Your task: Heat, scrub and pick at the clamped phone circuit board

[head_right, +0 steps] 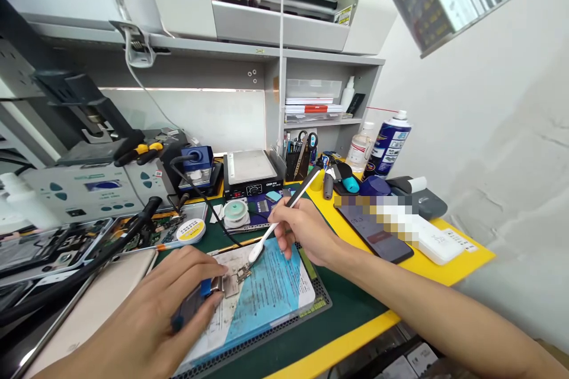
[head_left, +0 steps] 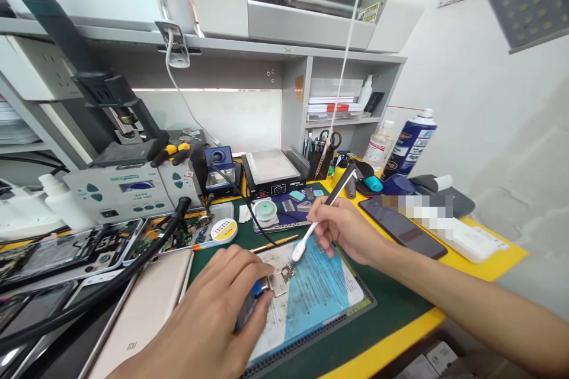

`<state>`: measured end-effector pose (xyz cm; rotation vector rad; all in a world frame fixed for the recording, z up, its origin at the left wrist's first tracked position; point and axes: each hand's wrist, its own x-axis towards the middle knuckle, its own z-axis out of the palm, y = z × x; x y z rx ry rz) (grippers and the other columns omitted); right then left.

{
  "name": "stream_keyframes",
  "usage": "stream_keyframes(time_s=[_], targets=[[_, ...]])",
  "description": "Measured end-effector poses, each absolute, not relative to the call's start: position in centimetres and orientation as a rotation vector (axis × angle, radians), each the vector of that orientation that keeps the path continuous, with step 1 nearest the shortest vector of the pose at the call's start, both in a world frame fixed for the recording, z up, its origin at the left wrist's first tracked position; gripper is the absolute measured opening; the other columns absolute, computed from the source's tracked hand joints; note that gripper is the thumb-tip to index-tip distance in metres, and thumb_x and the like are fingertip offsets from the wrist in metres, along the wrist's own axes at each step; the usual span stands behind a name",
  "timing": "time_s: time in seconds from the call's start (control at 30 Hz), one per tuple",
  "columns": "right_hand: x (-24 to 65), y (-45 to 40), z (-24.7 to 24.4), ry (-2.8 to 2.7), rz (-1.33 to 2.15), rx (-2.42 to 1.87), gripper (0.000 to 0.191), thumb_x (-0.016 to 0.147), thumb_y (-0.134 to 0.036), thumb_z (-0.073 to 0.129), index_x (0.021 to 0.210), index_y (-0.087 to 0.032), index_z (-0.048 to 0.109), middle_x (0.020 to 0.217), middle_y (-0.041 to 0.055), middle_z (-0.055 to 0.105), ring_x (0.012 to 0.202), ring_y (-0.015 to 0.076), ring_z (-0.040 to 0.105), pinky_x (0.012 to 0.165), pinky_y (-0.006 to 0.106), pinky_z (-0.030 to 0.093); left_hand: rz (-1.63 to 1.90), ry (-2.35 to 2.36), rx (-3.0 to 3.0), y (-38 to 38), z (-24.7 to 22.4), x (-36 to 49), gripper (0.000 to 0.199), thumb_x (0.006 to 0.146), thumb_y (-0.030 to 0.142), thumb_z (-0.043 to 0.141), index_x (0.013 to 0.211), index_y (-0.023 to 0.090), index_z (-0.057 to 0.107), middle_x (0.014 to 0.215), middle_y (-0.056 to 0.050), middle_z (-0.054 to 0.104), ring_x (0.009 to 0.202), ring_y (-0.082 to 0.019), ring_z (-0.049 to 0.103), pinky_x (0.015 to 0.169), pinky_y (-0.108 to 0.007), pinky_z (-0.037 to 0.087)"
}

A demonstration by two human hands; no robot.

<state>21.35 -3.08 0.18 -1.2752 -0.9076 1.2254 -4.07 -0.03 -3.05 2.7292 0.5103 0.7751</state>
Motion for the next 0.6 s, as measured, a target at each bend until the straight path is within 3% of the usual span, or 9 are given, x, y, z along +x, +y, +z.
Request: stream_keyframes(time_s=[0.6], targets=[[21.45,-2.97,0.05,-0.943,1.236,-1.268,0.017,0.065,-0.026,0.074,0.066,-0.018,0.058,0.047,-0.0046,0.057,0.035,0.0104,0.05,0.027,0.019,0.042,0.843,0.528,2.691,-0.14,-3.23,-3.82,0.018,0.101,0.018,0.049,0.116,0.025,0.056,0.105,-0.005,0.064,0.098,-0.024,0.058,0.085,-0.037,0.05]])
